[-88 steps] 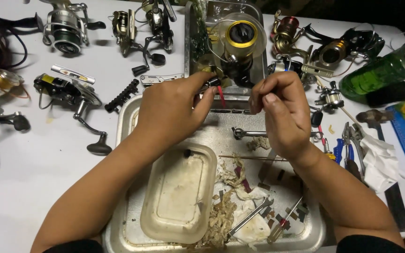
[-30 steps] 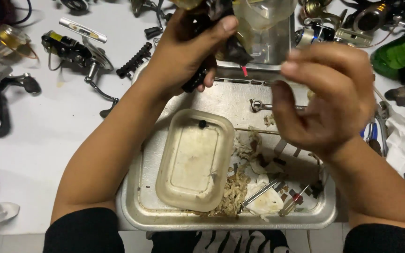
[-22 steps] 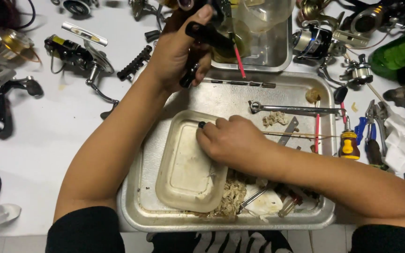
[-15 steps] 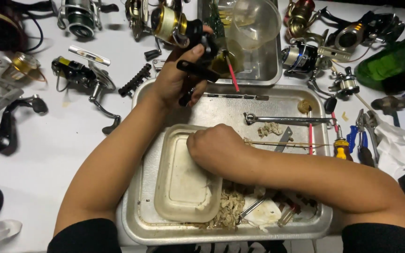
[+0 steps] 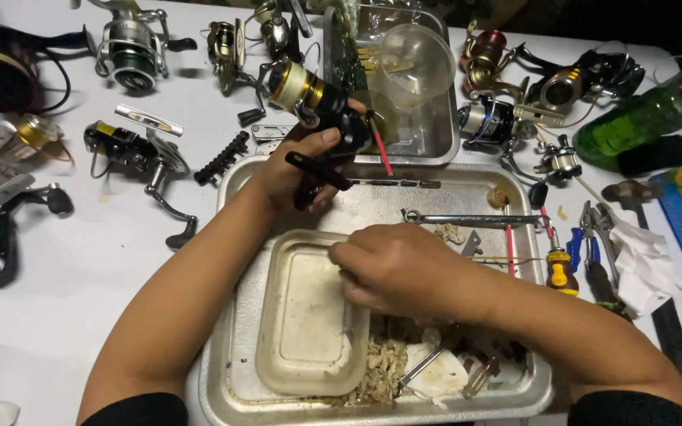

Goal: Assembling and repairing a fishing reel by fitting internal components and using small tools on a workbench.

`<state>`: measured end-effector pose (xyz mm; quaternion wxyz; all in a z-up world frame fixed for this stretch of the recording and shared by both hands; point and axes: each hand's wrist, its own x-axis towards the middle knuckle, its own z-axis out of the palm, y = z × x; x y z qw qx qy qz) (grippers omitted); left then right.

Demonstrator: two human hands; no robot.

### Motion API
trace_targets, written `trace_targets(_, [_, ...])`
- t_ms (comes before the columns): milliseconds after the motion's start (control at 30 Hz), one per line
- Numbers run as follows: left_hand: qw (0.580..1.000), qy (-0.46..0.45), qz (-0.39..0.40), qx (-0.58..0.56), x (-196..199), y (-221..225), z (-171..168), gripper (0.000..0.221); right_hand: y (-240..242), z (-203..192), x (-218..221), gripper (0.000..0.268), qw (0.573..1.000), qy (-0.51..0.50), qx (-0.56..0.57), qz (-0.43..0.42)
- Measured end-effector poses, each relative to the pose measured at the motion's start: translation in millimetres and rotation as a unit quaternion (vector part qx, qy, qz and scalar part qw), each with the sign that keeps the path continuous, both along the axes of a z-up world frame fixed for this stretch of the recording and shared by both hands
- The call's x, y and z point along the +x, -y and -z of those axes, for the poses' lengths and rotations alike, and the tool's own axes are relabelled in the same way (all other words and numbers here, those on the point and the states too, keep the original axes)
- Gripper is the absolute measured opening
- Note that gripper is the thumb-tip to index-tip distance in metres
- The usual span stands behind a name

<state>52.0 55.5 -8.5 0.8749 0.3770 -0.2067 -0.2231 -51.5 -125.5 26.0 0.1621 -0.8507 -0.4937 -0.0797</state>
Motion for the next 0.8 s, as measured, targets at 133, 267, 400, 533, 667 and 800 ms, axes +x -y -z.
trace_targets(133, [0.998, -0.037, 0.048, 0.006, -6, -1, 0, 0.05, 58, -11, 20, 0.018, 0.958, -0.163, 0.217, 0.097])
trace_targets(267, [0.997, 0.013, 0.069, 0.023, -12, 1, -9, 0.054, 64, -34, 32, 0.027, 0.89, -0.239, 0.371, 0.114])
trace_targets(400, [0.995, 0.029, 0.089, 0.036, -20, 3, -20, 0.056, 54, -34, 37, 0.026, 0.886, -0.218, 0.389, 0.131])
trace_targets(533, [0.993, 0.039, 0.098, 0.051, -26, 1, -30, 0.043, 49, -31, 39, 0.023, 0.9, -0.159, 0.376, 0.154])
trace_targets(667, [0.992, 0.045, 0.093, 0.065, -24, 0, -32, 0.042, 44, -37, 38, 0.02, 0.918, -0.113, 0.353, 0.144])
trace_targets(800, [0.991, 0.046, 0.1, 0.071, -23, 0, -34, 0.037, 42, -35, 38, 0.019, 0.919, -0.11, 0.354, 0.134])
